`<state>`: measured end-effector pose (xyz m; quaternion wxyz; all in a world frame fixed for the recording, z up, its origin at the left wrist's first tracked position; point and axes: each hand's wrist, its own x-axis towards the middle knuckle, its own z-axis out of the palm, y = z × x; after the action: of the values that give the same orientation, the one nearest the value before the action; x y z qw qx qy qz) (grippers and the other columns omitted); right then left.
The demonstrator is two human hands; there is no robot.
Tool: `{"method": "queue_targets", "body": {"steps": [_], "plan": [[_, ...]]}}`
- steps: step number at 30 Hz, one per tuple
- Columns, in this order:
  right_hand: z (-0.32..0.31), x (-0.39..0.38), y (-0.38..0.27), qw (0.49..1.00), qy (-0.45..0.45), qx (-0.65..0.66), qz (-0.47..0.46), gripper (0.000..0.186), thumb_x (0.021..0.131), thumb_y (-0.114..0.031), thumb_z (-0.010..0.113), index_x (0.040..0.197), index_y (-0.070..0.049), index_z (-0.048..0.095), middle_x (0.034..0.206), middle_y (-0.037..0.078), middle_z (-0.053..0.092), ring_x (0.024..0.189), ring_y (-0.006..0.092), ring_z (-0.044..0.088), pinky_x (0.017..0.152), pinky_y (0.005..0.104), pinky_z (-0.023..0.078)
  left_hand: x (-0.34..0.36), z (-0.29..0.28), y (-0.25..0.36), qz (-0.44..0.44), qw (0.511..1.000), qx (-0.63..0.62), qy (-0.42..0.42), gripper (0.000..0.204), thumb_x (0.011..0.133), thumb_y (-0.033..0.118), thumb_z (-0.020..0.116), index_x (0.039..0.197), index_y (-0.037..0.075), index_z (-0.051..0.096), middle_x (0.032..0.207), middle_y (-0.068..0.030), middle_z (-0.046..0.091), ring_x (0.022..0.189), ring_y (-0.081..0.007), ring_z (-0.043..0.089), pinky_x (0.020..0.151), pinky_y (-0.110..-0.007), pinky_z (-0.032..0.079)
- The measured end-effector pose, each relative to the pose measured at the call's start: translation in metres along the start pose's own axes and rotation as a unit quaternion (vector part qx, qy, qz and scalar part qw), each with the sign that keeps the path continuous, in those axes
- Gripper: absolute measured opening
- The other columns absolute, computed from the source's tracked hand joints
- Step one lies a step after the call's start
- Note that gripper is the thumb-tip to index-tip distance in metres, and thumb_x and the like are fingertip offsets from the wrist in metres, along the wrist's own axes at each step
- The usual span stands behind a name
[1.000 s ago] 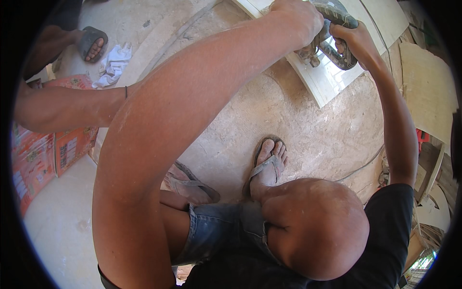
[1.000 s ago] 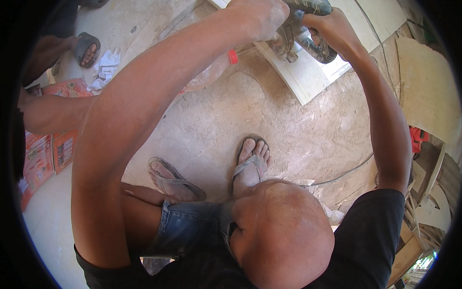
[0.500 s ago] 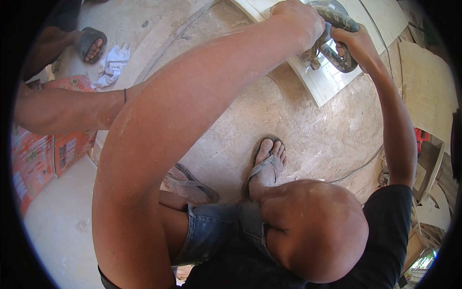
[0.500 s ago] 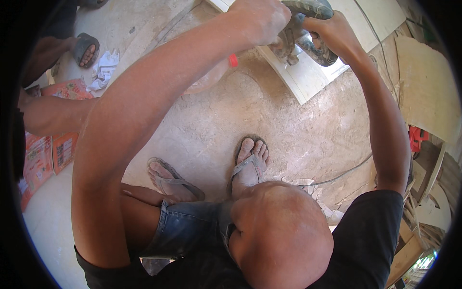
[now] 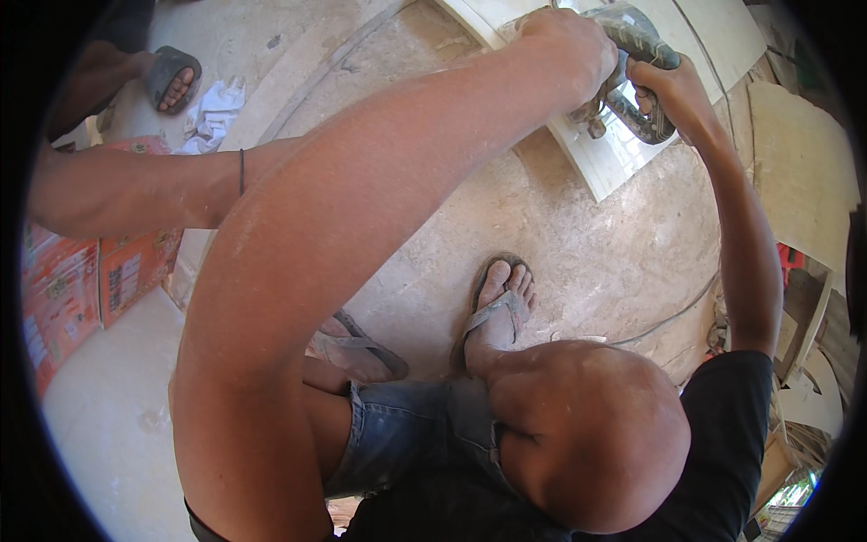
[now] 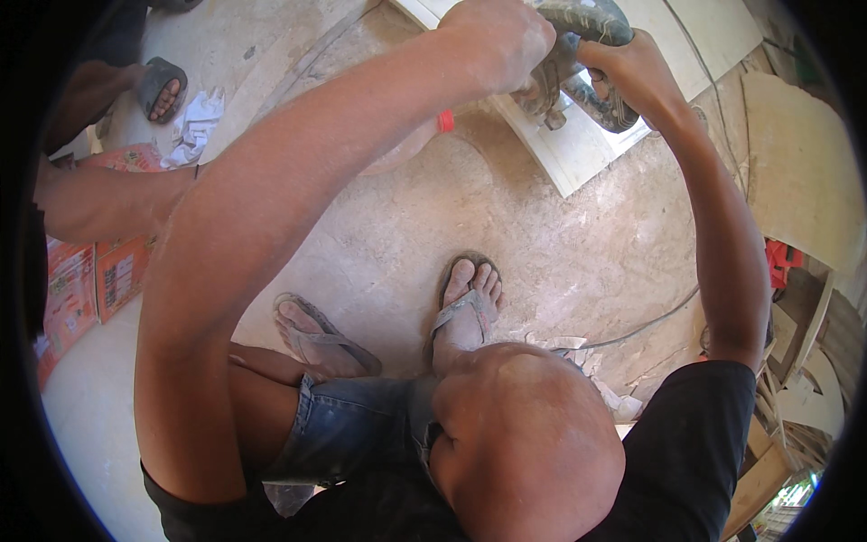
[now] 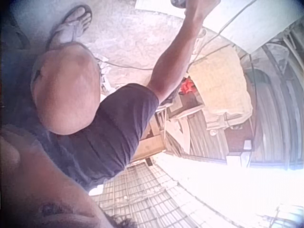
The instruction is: The person cuts a large tile slab using a power saw while another person pours water from a bottle onto the cutting line.
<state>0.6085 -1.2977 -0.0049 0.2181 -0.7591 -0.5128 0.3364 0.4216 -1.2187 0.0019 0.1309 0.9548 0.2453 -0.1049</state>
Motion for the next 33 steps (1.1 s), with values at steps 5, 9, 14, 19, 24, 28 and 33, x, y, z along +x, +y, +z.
{"method": "queue_targets", "body": {"steps": [5, 9, 14, 19, 24, 28, 33], "plan": [[0.002, -0.003, -0.001, 1.0, 0.004, 0.001, 0.002, 0.019, 0.087, -0.021, 0.067, 0.077, -0.005, 0.064, 0.067, 0.001, 0.058, 0.058, 0.0096, 0.052, 0.057, 0.0287, 0.041, 0.004, 0.008, 0.005, -0.031, 0.999, -0.007, 0.026, 0.038, 0.085, 0.022, 0.082, 0.122, 0.017, 0.077, 0.127, -0.0049, 0.073, 0.119, -0.0242, 0.069, 0.093, -0.039, 0.059], [0.001, -0.004, 0.001, 1.0, 0.006, -0.02, 0.005, 0.019, 0.087, -0.021, 0.067, 0.079, -0.005, 0.064, 0.068, 0.001, 0.058, 0.058, 0.0096, 0.052, 0.057, 0.0287, 0.041, 0.002, 0.007, 0.007, -0.024, 1.0, -0.004, 0.018, 0.039, 0.086, 0.023, 0.081, 0.124, 0.017, 0.076, 0.127, -0.0045, 0.073, 0.119, -0.0243, 0.069, 0.093, -0.039, 0.059], [-0.001, -0.007, 0.002, 1.0, -0.006, 0.002, 0.014, 0.019, 0.087, -0.022, 0.067, 0.079, -0.005, 0.065, 0.068, 0.001, 0.058, 0.059, 0.0096, 0.052, 0.057, 0.0284, 0.041, 0.003, 0.004, 0.009, -0.024, 1.0, -0.007, 0.002, 0.042, 0.084, 0.024, 0.083, 0.125, 0.017, 0.075, 0.127, -0.0044, 0.073, 0.119, -0.0238, 0.069, 0.094, -0.039, 0.058], [0.0, -0.011, 0.0, 1.0, 0.001, -0.001, 0.007, 0.02, 0.085, -0.023, 0.067, 0.077, -0.004, 0.065, 0.066, 0.001, 0.058, 0.06, 0.0095, 0.053, 0.058, 0.0287, 0.042, 0.002, 0.008, 0.011, -0.017, 1.0, 0.002, 0.021, 0.044, 0.083, 0.026, 0.084, 0.125, 0.017, 0.075, 0.127, -0.0041, 0.073, 0.119, -0.0235, 0.069, 0.094, -0.038, 0.058], [-0.001, -0.012, 0.004, 1.0, -0.002, 0.001, 0.004, 0.018, 0.086, -0.021, 0.067, 0.08, -0.004, 0.064, 0.068, 0.001, 0.058, 0.06, 0.0093, 0.052, 0.058, 0.028, 0.042, 0.0, 0.007, 0.013, -0.009, 1.0, 0.01, 0.012, 0.044, 0.083, 0.024, 0.084, 0.124, 0.016, 0.075, 0.127, -0.0041, 0.073, 0.119, -0.0234, 0.069, 0.094, -0.039, 0.058], [-0.001, -0.013, 0.007, 1.0, 0.003, 0.007, -0.006, 0.017, 0.086, -0.02, 0.066, 0.08, -0.004, 0.064, 0.069, 0.001, 0.058, 0.06, 0.0093, 0.052, 0.058, 0.0281, 0.042, 0.0, 0.006, 0.015, -0.015, 1.0, 0.006, 0.006, 0.042, 0.083, 0.023, 0.083, 0.124, 0.017, 0.076, 0.126, -0.0039, 0.073, 0.119, -0.0232, 0.069, 0.093, -0.038, 0.058], [-0.003, -0.017, 0.006, 1.0, -0.006, 0.007, -0.002, 0.018, 0.086, -0.021, 0.067, 0.079, -0.004, 0.064, 0.069, 0.001, 0.058, 0.06, 0.0095, 0.052, 0.058, 0.0285, 0.042, -0.001, 0.007, 0.017, -0.006, 1.0, 0.001, 0.011, 0.039, 0.085, 0.022, 0.081, 0.123, 0.016, 0.076, 0.125, -0.0035, 0.074, 0.119, -0.0226, 0.069, 0.092, -0.037, 0.058]]}}
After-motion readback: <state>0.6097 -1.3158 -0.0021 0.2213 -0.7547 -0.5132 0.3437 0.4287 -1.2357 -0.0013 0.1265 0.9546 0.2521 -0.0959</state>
